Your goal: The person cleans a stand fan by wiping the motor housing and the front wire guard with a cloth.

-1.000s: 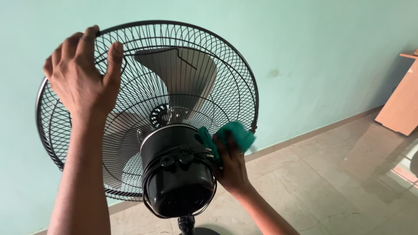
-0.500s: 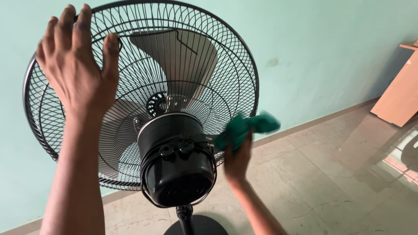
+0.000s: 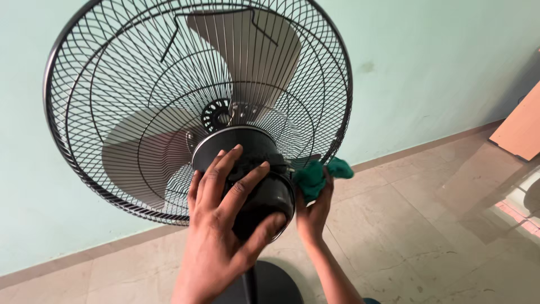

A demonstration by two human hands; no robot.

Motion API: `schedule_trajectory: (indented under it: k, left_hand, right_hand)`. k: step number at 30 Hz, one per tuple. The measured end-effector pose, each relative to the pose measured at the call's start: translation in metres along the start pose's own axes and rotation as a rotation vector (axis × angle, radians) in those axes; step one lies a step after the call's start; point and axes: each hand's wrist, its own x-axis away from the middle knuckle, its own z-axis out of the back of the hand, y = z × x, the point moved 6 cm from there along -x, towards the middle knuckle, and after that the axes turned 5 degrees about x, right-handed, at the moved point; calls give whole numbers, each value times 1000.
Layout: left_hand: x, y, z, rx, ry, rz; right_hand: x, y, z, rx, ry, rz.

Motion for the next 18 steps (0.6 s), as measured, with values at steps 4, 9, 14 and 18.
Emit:
schedule_trajectory:
  k: [4, 9, 14, 18]
  left_hand:
    - [4, -7, -9, -30, 133, 64]
    - [6, -10, -10, -63, 183, 55]
    - [3, -10, -15, -90, 201, 69]
    - [8, -12, -8, -65, 195, 73]
  right_hand:
    - [23, 77, -21, -369, -2, -558]
    - [53, 44, -48, -590, -125, -882]
    - [33, -28, -30, -504, -365, -601]
    - [16, -58, -21, -176, -176, -150]
